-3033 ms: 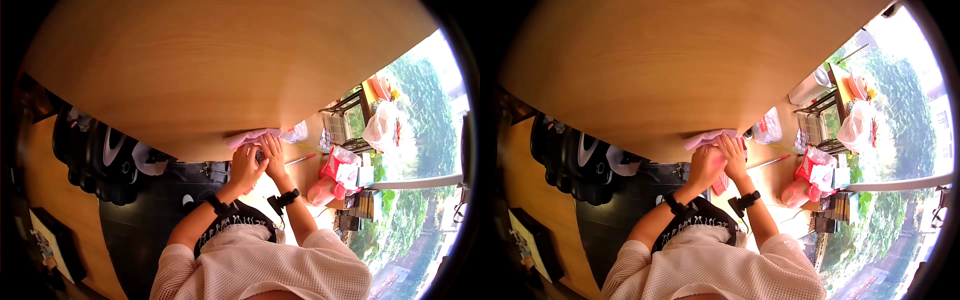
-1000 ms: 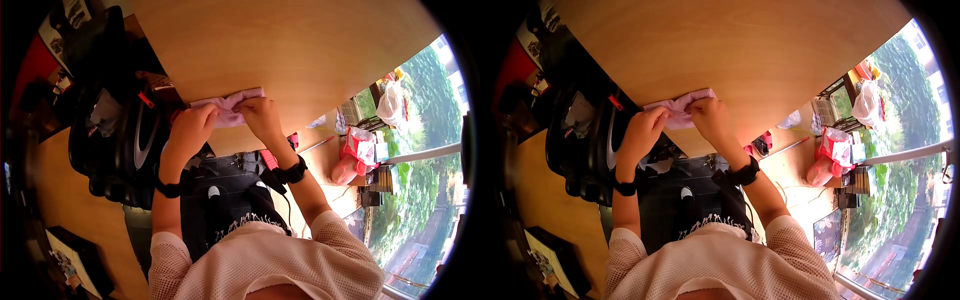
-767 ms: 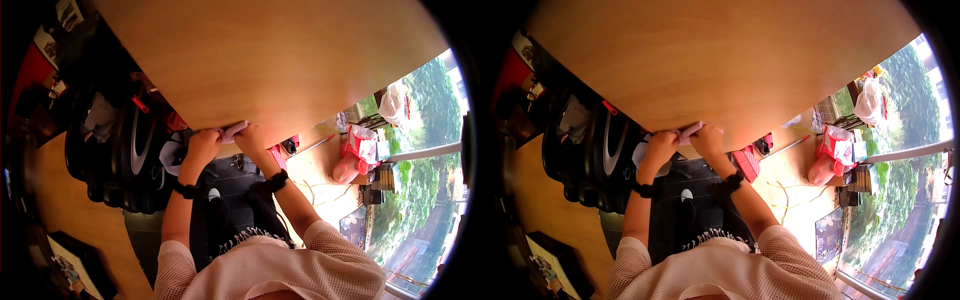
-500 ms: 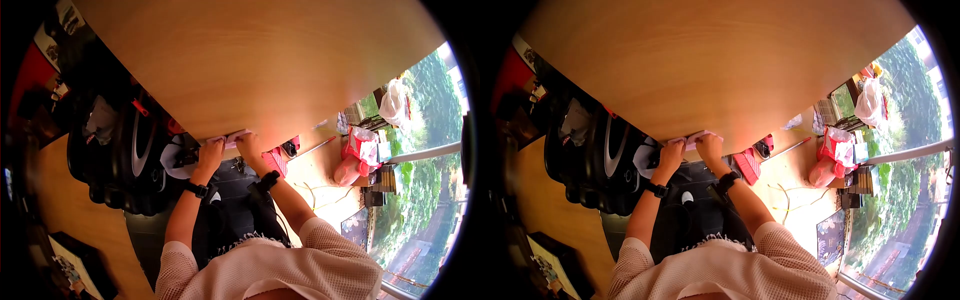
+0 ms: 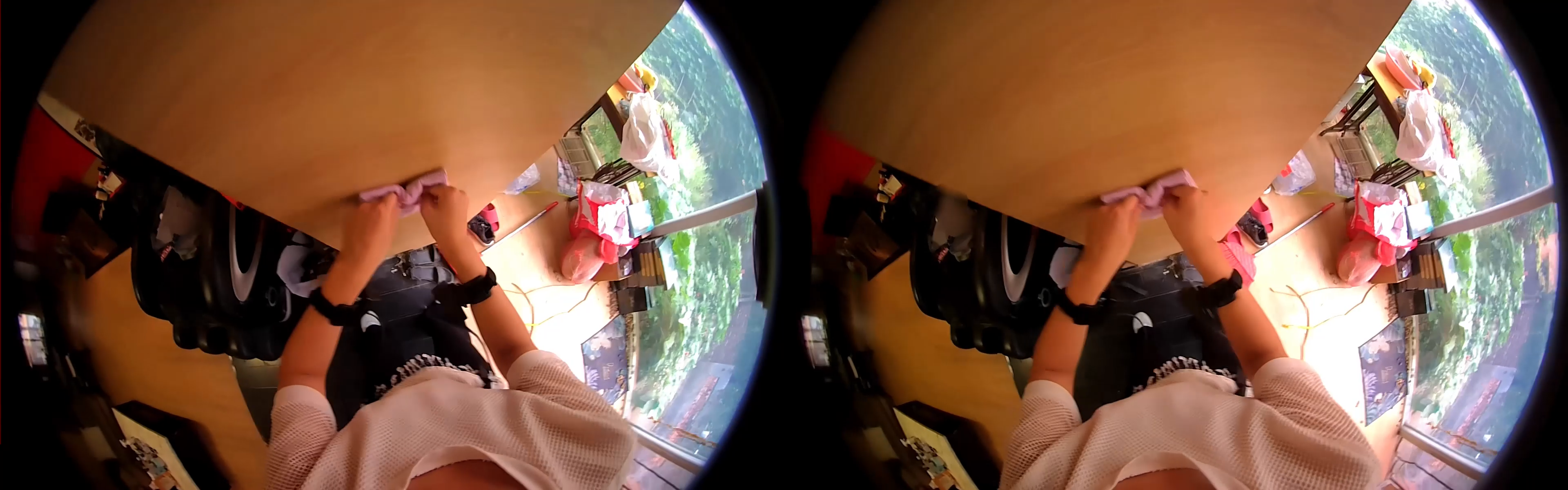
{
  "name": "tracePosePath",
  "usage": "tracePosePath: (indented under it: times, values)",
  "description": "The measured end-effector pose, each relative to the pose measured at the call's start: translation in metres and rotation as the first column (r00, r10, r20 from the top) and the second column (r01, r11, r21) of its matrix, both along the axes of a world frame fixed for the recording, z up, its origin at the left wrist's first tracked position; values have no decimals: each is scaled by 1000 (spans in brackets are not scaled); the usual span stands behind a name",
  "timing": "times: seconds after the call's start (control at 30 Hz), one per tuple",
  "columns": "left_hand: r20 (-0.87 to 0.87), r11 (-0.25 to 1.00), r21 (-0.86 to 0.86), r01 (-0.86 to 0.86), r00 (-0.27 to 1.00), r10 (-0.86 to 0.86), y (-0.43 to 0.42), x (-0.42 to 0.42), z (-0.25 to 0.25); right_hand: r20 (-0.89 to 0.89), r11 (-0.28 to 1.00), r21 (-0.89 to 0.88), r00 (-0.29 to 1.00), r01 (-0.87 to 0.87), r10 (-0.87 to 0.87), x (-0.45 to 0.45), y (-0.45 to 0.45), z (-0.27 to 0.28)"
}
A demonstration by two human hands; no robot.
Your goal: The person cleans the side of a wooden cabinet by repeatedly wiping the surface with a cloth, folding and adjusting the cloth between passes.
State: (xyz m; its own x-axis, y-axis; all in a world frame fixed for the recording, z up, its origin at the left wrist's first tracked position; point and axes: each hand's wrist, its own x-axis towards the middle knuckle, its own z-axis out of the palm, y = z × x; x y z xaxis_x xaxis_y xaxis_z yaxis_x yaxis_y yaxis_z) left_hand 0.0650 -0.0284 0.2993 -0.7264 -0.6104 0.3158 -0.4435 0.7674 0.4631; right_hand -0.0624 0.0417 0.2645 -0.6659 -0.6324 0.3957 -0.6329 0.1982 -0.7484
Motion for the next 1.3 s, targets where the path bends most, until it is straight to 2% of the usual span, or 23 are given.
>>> tracePosePath:
  times: [0.03, 0.07, 0.1, 0.13, 0.2, 0.23, 0.27, 0.33, 0.4, 0.43, 0.53, 0.57, 0.63, 0.7, 0.73, 0.83, 0.87, 0.93, 0.97, 1.1, 1.17, 1.23, 1.3]
  values:
    - [-68, 998, -3, 69, 995, -69, -2, -11, -32, 40, 999, -20, 999, -35, 36, -6, 3, -22]
    - [91, 997, -49, 61, 994, -56, -9, -21, -90, 150, 995, -55, 985, -78, 85, -16, 3, -62]
    - [-120, 972, -176, 153, 977, -176, -2, -31, -85, 112, 992, -107, 990, -71, 83, -21, 8, -76]
    - [70, 992, -109, 66, 996, -59, 7, -38, -105, 161, 1000, -13, 987, -23, 25, -28, 13, -102]
    - [149, 993, -107, -39, 987, 55, 18, -55, -128, 57, 1000, -6, 998, -1, 1, -45, 22, -122]
    - [150, 995, -96, -39, 987, 54, 19, -69, -122, -189, 995, -75, 980, -70, 54, -60, 24, -126]
    - [165, 996, -77, -37, 985, 49, 18, -75, -110, -165, 997, 12, 983, -82, 83, -66, 29, -108]
    - [127, 998, -55, 24, 992, -17, 31, -81, -77, -112, 998, -13, 992, -56, 54, -81, 41, -59]
    - [-31, 987, -117, 112, 993, -116, 31, -99, -9, -4, 976, -217, 1000, 29, -30, -92, 45, -6]
    - [-143, 977, -202, 67, 985, -97, 36, -112, 14, 96, 963, -261, 995, 61, -36, -99, 48, 21]
    - [-24, 988, -153, 32, 999, -36, 50, -134, 62, 137, 905, -413, 989, 102, -49, -122, 54, 58]
    - [-10, 989, -146, 31, 999, -33, 55, -139, 66, 160, 918, -378, 985, 123, -66, -121, 58, 58]
    - [-94, 981, -187, 46, 994, -64, 49, -147, 46, 160, 903, -377, 975, 204, -153, -123, 53, 35]
    - [-52, 986, -135, 99, 993, -106, 55, -150, 11, 71, 914, -310, 965, 263, -254, -132, 53, -11]
    - [-27, 989, -95, 117, 992, -120, 56, -153, -14, 163, 916, -303, 961, 264, -223, -132, 56, -33]
    - [-243, 833, -548, 80, 937, -250, 49, -179, -111, 92, 954, -204, 974, 220, -205, -141, 65, -81]
    - [-66, 900, -419, 124, 984, -167, 63, -172, -111, 54, 976, -146, 986, 163, -156, -142, 73, -83]
    - [286, 981, -166, 104, 957, -53, 63, -176, -92, 2, 997, -65, 999, 42, -42, -151, 80, -70]
    - [254, 983, -129, 129, 963, -93, 64, -170, -75, -35, 985, -165, 998, 40, -47, -153, 80, -55]
    - [-244, 905, -413, 105, 944, -221, 33, -182, -36, -64, 896, -434, 989, 93, -133, -149, 68, 20]
    - [-34, 925, -379, 21, 999, -36, 54, -167, 59, -50, 874, -470, 985, 124, -167, -145, 65, 77]
    - [-148, 935, -354, 32, 985, -90, 59, -159, 131, -126, 778, -628, 985, 14, -119, -151, 55, 129]
    - [-266, 938, -345, 19, 957, -117, 60, -150, 176, -424, 755, -647, 874, -108, -238, -153, 55, 178]
